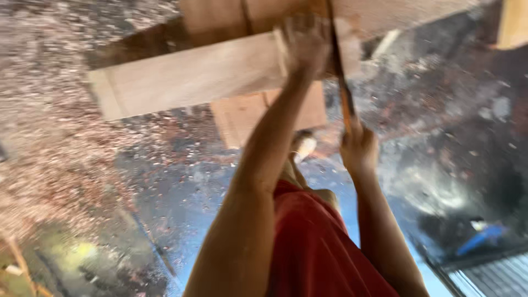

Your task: The person uses a hand saw to cut a plank of wood that is resting on a workbench. They hold the wood steady with their left hand and saw with their right hand. The person briefly walks away to retrieve a tool before returning to continue the cutting task.

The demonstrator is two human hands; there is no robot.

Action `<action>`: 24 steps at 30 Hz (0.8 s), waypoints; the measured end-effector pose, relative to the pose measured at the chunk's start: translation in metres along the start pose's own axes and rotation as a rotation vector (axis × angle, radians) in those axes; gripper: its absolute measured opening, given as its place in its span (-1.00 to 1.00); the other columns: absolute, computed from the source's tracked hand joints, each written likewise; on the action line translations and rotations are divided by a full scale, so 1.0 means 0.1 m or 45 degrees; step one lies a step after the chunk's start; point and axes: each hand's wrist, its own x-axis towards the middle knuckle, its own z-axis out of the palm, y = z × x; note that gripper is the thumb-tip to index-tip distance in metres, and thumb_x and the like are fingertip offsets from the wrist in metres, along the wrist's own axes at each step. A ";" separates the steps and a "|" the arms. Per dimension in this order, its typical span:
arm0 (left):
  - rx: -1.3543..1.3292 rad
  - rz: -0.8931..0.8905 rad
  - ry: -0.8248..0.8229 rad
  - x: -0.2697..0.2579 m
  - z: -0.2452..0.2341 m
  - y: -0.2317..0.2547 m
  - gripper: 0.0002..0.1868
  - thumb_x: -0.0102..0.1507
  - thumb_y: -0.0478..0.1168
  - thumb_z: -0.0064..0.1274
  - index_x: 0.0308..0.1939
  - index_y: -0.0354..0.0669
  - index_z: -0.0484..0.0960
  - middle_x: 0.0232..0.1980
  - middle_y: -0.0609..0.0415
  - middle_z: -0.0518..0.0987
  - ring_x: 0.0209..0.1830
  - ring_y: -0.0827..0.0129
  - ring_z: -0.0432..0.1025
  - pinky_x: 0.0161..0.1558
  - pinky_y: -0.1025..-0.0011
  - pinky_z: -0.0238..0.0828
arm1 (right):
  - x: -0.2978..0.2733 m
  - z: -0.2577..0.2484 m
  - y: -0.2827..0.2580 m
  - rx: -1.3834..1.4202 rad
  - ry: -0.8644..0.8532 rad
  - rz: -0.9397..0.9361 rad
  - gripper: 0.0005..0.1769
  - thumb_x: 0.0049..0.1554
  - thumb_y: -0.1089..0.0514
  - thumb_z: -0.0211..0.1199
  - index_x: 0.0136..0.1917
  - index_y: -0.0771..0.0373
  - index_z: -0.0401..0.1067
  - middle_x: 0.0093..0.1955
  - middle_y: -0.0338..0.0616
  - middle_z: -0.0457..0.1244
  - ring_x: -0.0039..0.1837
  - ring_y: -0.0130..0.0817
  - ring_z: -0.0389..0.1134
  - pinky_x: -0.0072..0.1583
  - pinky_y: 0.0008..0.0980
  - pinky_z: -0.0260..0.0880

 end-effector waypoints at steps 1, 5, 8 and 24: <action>0.021 -0.020 -0.028 0.03 -0.08 -0.07 -0.56 0.36 0.08 -0.29 -0.07 -0.08 0.63 -0.04 -0.06 0.62 0.00 0.15 0.45 0.17 -0.01 0.24 | 0.04 0.00 -0.06 0.241 -0.030 0.015 -0.64 0.38 0.11 0.00 -0.18 0.36 0.36 -0.45 0.08 0.20 -0.45 -0.08 0.21 -0.35 -0.09 0.18; 0.046 -0.087 -0.180 0.01 -0.28 0.01 -0.55 0.43 0.05 -0.33 -0.04 -0.12 0.63 -0.08 -0.06 0.62 0.00 0.17 0.45 0.21 0.06 0.21 | -1.11 -0.30 -0.04 0.567 -0.048 0.199 -0.36 0.40 -0.12 -0.15 -0.39 0.28 0.32 -0.51 -0.14 0.16 -0.43 -0.35 0.17 -0.33 -0.29 0.14; 0.070 -0.065 -0.169 -0.07 -0.30 0.01 -0.58 0.40 0.03 -0.29 -0.09 -0.12 0.64 -0.12 -0.03 0.63 -0.04 0.18 0.45 0.17 0.10 0.21 | -1.80 -0.66 -0.01 0.748 -0.088 0.388 -0.39 0.36 -0.12 -0.15 -0.36 0.28 0.34 -0.49 -0.20 0.17 -0.41 -0.43 0.12 -0.34 -0.31 0.11; 0.016 -0.079 -0.159 -0.05 -0.29 0.02 -0.58 0.41 0.03 -0.26 -0.07 -0.15 0.63 -0.13 -0.04 0.61 -0.05 0.15 0.42 0.19 0.05 0.20 | -1.85 -0.65 0.07 0.733 -0.062 0.306 -0.35 0.36 -0.14 -0.18 -0.39 0.26 0.37 -0.52 -0.20 0.19 -0.45 -0.42 0.16 -0.35 -0.32 0.13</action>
